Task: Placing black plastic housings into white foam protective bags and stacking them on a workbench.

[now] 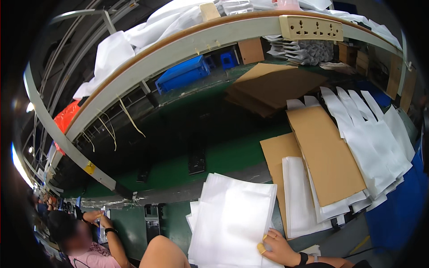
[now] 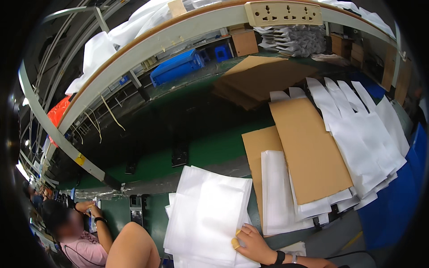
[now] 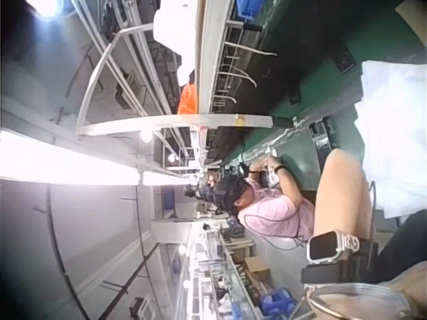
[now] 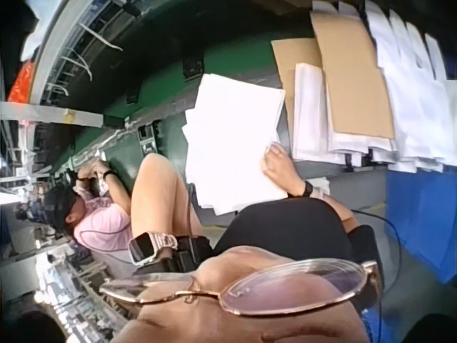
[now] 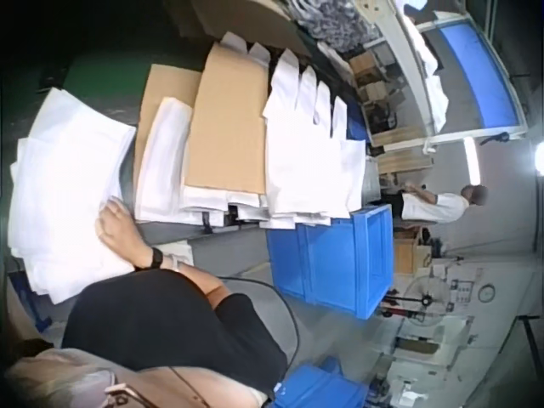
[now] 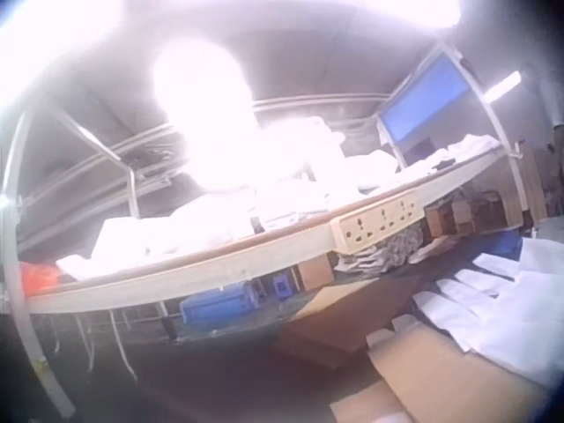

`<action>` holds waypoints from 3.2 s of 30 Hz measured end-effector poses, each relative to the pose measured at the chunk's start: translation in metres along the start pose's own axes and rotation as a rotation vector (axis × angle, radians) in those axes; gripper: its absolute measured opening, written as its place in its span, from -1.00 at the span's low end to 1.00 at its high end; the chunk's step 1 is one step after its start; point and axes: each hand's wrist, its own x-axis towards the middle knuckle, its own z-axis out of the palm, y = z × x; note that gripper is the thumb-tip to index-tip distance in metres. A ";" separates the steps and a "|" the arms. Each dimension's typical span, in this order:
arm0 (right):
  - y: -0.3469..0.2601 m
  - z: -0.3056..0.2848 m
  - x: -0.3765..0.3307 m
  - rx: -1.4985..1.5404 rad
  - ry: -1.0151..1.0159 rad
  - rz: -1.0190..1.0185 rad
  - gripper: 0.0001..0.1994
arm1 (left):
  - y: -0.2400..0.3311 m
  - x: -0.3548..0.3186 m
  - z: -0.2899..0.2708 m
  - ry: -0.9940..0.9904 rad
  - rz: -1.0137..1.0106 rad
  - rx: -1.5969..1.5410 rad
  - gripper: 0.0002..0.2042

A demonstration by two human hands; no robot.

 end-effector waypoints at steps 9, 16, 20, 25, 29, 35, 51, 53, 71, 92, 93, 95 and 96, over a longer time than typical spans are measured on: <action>0.010 0.003 0.005 0.039 0.047 -0.044 -0.77 | -0.029 0.053 -0.023 -0.132 0.406 0.006 -0.85; 0.002 0.000 -0.001 0.057 0.108 -0.134 -0.79 | -0.053 0.125 -0.093 -0.302 0.096 -0.022 -0.70; 0.011 0.009 -0.003 0.017 0.227 -0.157 -0.82 | -0.143 0.194 -0.123 0.081 -0.673 0.384 -0.50; 0.005 0.010 0.001 0.047 0.273 -0.196 -0.86 | -0.232 0.284 -0.122 0.219 -0.328 0.544 -0.51; 0.007 0.016 0.003 0.067 0.274 -0.208 -0.83 | -0.270 0.339 -0.100 0.182 -0.180 0.888 -0.53; 0.007 0.005 0.000 0.100 0.221 -0.142 -0.79 | -0.262 0.345 -0.099 0.083 -0.121 0.977 -0.56; 0.010 -0.002 0.001 0.229 -0.056 0.101 -0.74 | -0.201 0.209 -0.090 0.513 -0.504 0.659 -0.57; 0.007 -0.002 0.001 0.094 0.090 -0.054 -0.74 | -0.190 0.179 -0.081 0.497 -0.748 0.599 -0.61; 0.001 0.004 0.001 -0.004 0.057 -0.004 -0.72 | -0.267 0.146 -0.046 0.558 -0.954 -0.027 0.08; 0.019 0.015 0.002 0.138 0.078 -0.094 -0.82 | -0.267 0.160 -0.059 0.561 -0.966 -0.367 -0.18; 0.017 0.015 0.002 0.135 0.080 -0.086 -0.82 | -0.272 0.162 -0.054 0.556 -0.961 -0.371 -0.18; 0.015 0.016 0.003 0.155 0.044 -0.036 -0.82 | -0.277 0.164 -0.047 0.546 -0.820 -0.216 -0.11; 0.015 0.017 0.003 0.204 0.062 -0.030 -0.82 | -0.278 0.164 -0.046 0.565 -0.809 -0.215 -0.14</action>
